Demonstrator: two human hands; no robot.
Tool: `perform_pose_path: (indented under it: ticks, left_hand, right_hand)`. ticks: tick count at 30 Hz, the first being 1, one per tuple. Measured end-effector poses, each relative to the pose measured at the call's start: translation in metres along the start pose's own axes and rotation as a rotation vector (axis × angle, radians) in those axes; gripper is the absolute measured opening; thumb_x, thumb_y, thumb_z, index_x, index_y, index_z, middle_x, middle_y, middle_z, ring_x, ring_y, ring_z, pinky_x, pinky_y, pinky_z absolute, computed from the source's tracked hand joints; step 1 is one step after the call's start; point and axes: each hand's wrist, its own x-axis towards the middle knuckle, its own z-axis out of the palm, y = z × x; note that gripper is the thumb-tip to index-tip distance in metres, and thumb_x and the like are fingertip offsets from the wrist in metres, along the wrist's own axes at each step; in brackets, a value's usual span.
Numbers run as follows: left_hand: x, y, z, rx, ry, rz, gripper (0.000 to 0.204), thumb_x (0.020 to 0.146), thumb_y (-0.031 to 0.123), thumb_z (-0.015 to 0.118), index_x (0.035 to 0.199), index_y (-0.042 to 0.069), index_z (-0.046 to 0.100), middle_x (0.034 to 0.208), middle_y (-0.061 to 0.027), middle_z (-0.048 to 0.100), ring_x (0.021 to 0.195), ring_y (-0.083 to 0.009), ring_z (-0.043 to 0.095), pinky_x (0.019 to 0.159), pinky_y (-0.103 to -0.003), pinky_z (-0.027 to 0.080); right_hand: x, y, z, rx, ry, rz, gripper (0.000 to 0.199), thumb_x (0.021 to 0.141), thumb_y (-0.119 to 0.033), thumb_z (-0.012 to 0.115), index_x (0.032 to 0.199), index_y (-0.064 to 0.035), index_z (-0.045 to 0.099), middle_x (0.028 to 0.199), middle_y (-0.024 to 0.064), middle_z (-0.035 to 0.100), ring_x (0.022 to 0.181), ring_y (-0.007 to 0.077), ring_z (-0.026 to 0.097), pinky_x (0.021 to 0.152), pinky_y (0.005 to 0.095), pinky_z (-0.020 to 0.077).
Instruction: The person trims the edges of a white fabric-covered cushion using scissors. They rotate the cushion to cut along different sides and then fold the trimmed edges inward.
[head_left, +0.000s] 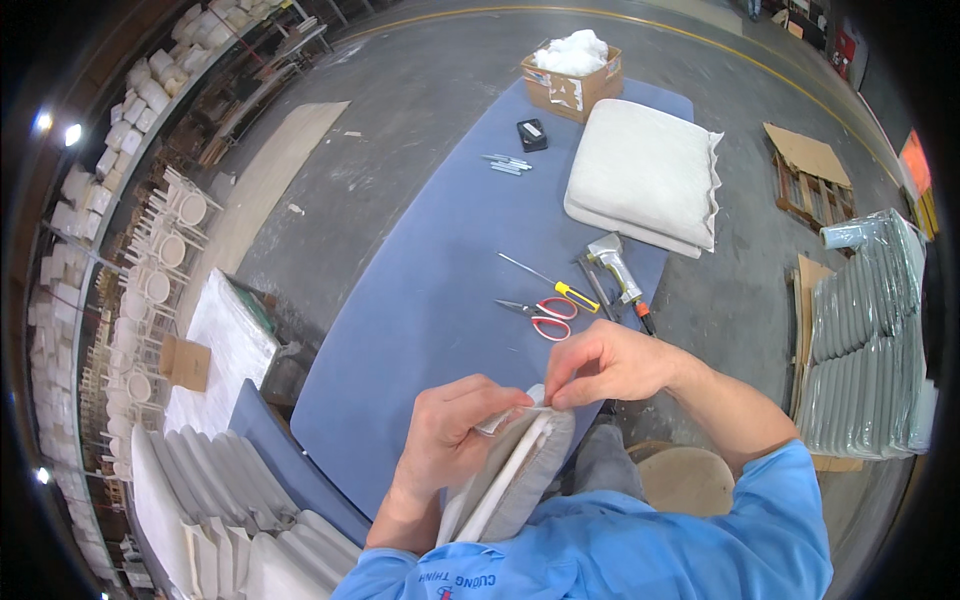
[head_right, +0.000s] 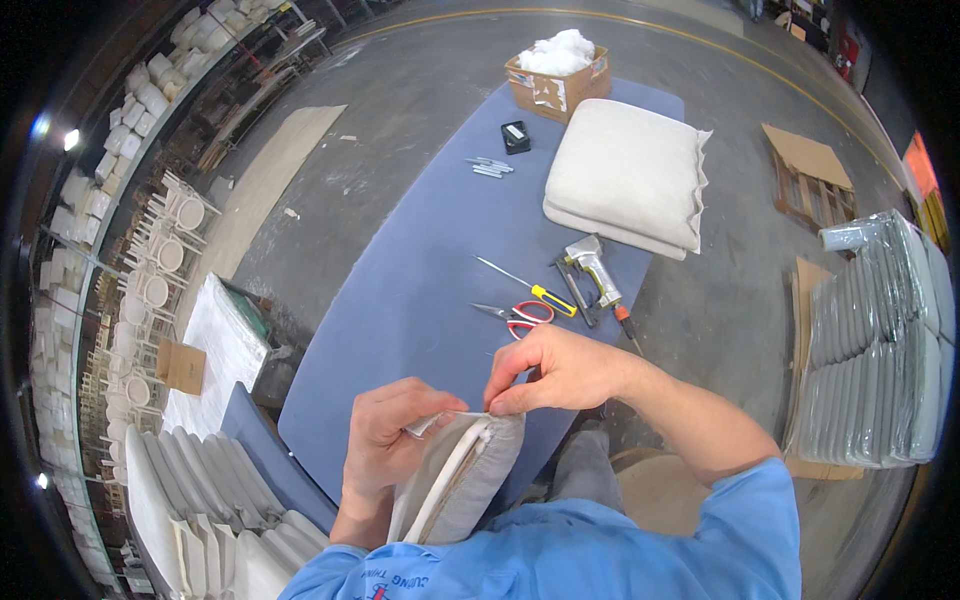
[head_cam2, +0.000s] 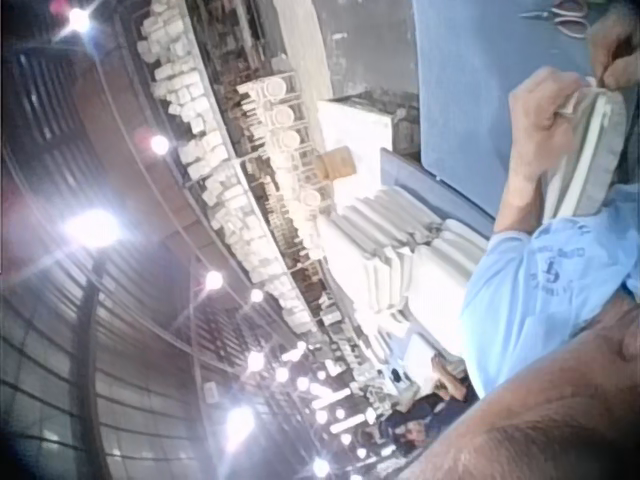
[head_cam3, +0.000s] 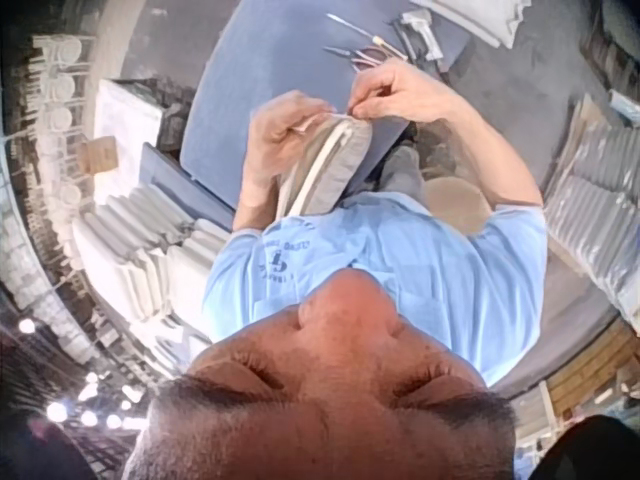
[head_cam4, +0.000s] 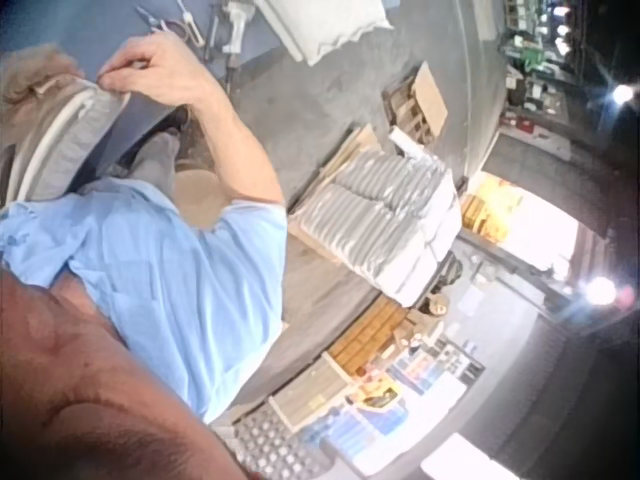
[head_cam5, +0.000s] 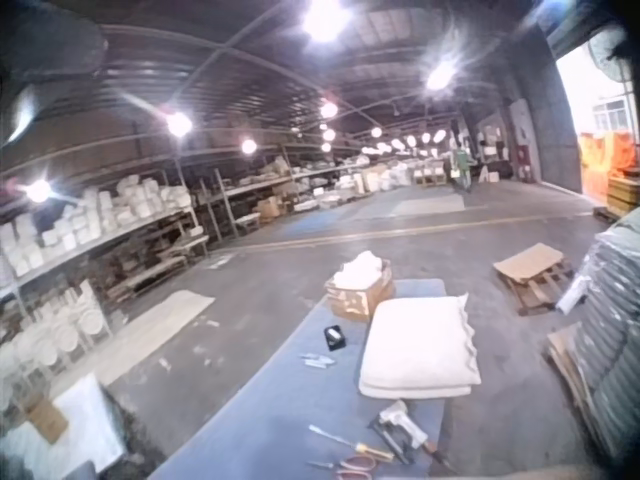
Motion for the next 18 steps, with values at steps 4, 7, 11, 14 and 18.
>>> perform_pose_path:
  ticks: [4,7,11,14,18]
  left_hand:
    - [0.005,-0.004,-0.012,0.052,-0.039,0.065,0.018,0.080,0.002,0.080,0.098,0.005,0.077,0.077,-0.0074,0.068,0.066,-0.0215,0.066,0.057,-0.031,0.049]
    - [0.008,-0.006,-0.018,0.069,-0.045,0.083,0.017,0.079,0.002,0.081,0.096,0.004,0.078,0.079,-0.0086,0.071,0.068,-0.0208,0.070,0.059,-0.029,0.050]
    - [0.006,-0.013,-0.020,0.010,-0.033,0.092,0.018,0.077,-0.001,0.079,0.095,0.004,0.079,0.080,-0.0088,0.072,0.070,-0.0207,0.071,0.060,-0.029,0.052]
    - [0.008,-0.012,-0.023,-0.017,-0.028,0.099,0.021,0.074,-0.004,0.078,0.093,0.003,0.080,0.079,-0.0092,0.073,0.070,-0.0207,0.072,0.060,-0.029,0.053]
    - [0.013,-0.010,-0.028,-0.042,-0.012,0.137,0.022,0.070,-0.005,0.076,0.090,0.003,0.080,0.077,-0.0096,0.072,0.069,-0.0209,0.072,0.059,-0.028,0.053]
  right_hand:
    - [0.012,-0.004,-0.004,-0.023,-0.054,0.005,0.017,0.092,-0.015,0.075,0.102,-0.0015,0.078,0.097,0.0063,0.072,0.093,0.0155,0.068,0.079,0.0303,0.0547]
    - [0.018,-0.013,-0.004,-0.083,-0.068,0.019,0.017,0.091,-0.015,0.075,0.100,-0.0009,0.077,0.096,0.0069,0.072,0.092,0.0157,0.068,0.078,0.0304,0.0550]
    - [0.025,-0.031,-0.001,-0.158,-0.078,0.054,0.017,0.091,-0.014,0.073,0.099,-0.0001,0.074,0.096,0.0074,0.072,0.091,0.0156,0.068,0.077,0.0311,0.0556]
    - [0.027,-0.036,0.001,-0.213,-0.074,0.058,0.017,0.090,-0.015,0.072,0.099,-0.0001,0.072,0.095,0.0081,0.072,0.090,0.0166,0.069,0.077,0.0323,0.0561]
    - [0.032,-0.045,0.006,-0.351,-0.067,0.052,0.017,0.090,-0.016,0.071,0.097,-0.0007,0.070,0.093,0.0102,0.072,0.087,0.0200,0.070,0.077,0.0341,0.0567]
